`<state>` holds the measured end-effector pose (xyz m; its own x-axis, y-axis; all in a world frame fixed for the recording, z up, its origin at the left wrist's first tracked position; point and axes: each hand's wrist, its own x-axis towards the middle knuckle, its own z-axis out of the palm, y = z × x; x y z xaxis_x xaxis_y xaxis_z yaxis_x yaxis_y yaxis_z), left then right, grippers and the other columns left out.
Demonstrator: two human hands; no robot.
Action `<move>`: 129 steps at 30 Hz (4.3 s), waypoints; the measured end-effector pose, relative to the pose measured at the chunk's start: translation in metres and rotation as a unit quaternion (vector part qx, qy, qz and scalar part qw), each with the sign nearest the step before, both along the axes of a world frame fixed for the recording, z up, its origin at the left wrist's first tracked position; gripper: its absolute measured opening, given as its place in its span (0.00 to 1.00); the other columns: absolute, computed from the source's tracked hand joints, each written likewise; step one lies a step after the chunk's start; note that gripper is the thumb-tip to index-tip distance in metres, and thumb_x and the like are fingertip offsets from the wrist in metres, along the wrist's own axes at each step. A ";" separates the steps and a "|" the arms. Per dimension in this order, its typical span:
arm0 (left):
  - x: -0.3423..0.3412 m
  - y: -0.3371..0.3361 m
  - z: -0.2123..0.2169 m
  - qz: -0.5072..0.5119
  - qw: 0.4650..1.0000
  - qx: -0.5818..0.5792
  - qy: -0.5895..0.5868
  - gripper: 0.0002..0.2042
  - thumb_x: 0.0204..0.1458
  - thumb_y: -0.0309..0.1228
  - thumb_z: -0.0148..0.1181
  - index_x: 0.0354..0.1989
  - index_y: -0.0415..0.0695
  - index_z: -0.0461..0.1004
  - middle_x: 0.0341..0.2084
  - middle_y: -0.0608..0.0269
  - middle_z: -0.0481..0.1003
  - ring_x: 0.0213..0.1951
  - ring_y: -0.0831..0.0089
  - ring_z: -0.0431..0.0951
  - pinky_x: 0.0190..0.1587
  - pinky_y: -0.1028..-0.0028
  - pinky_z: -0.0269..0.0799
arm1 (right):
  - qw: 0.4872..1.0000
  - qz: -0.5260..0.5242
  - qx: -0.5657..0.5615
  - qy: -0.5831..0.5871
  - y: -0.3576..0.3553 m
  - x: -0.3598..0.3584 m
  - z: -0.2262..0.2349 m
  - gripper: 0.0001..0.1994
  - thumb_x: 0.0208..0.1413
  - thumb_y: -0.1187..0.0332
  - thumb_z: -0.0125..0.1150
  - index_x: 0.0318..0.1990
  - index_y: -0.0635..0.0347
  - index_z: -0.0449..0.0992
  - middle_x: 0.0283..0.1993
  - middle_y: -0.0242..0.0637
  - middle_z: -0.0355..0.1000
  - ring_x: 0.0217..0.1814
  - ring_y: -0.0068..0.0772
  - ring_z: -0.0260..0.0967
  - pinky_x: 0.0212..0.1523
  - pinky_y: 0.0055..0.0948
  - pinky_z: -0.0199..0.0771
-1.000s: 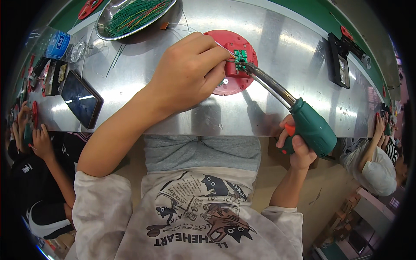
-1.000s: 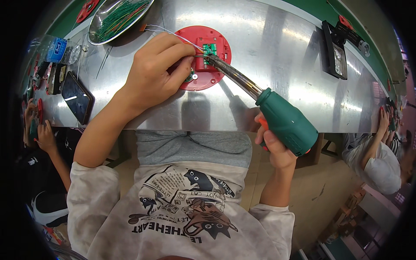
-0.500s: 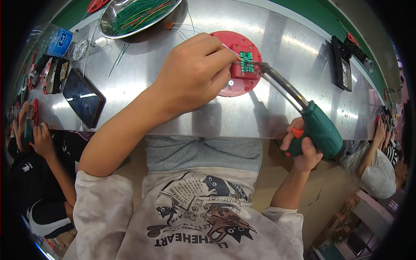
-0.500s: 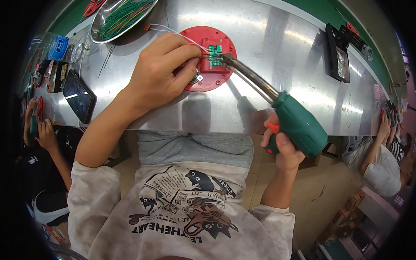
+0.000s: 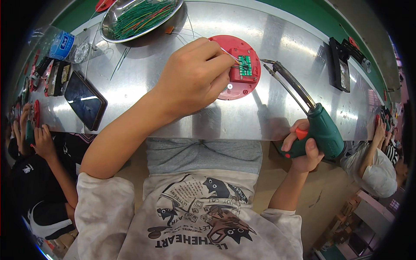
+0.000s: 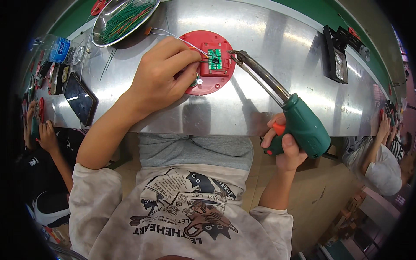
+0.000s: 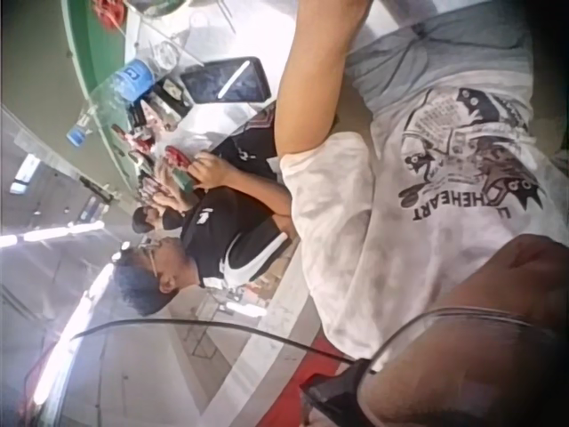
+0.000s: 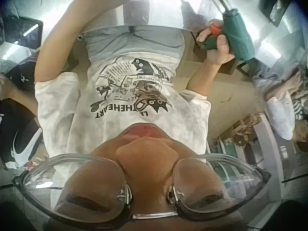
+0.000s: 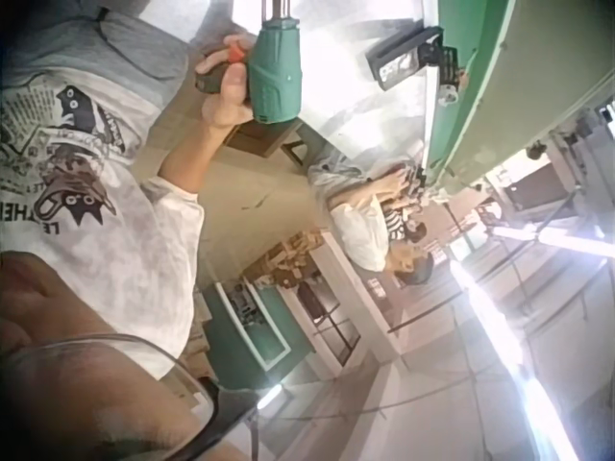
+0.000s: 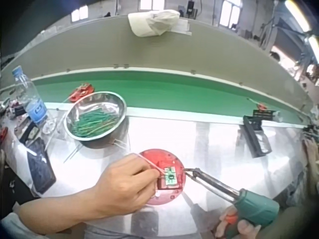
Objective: The person repeatedly solders wires to circuit boards on round bases using a soldering iron, taking wires from a metal bowl and placing the completed bases onto a conveyor belt.
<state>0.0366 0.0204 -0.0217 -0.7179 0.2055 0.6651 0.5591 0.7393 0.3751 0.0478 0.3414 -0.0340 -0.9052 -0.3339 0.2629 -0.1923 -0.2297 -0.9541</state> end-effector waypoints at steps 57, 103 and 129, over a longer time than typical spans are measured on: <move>-0.176 -0.184 0.086 0.451 0.842 -0.134 -0.264 0.24 0.41 0.49 0.71 0.39 0.39 0.82 0.36 0.46 0.82 0.44 0.51 0.81 0.53 0.56 0.70 | 0.921 -0.345 -0.165 -0.078 -0.019 -0.027 0.023 0.13 0.65 0.62 0.49 0.41 0.66 0.70 0.31 0.39 0.70 0.15 0.24 0.62 0.15 0.24 0.64; -0.093 -0.157 0.062 0.247 0.910 -0.174 -0.284 0.12 0.41 0.33 0.67 0.32 0.38 0.83 0.29 0.50 0.82 0.34 0.57 0.83 0.42 0.64 0.79 | 0.922 -0.324 -0.192 -0.086 -0.010 -0.022 0.014 0.15 0.66 0.58 0.50 0.40 0.63 0.72 0.23 0.34 0.67 0.19 0.24 0.63 0.22 0.26 0.66; -0.074 -0.148 0.084 0.132 0.955 0.130 -0.230 0.08 0.54 0.25 0.55 0.40 0.37 0.76 0.25 0.55 0.83 0.29 0.72 0.83 0.36 0.74 0.76 | 0.938 -0.299 -0.170 -0.053 -0.013 -0.021 0.021 0.14 0.66 0.62 0.51 0.43 0.67 0.71 0.35 0.41 0.71 0.19 0.24 0.65 0.21 0.27 0.69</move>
<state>-0.0370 -0.1280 0.0623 -0.9503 -0.1524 0.2713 0.0986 0.6795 0.7270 0.0270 0.3281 -0.0131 -0.9310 0.3274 0.1611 -0.2923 -0.4051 -0.8663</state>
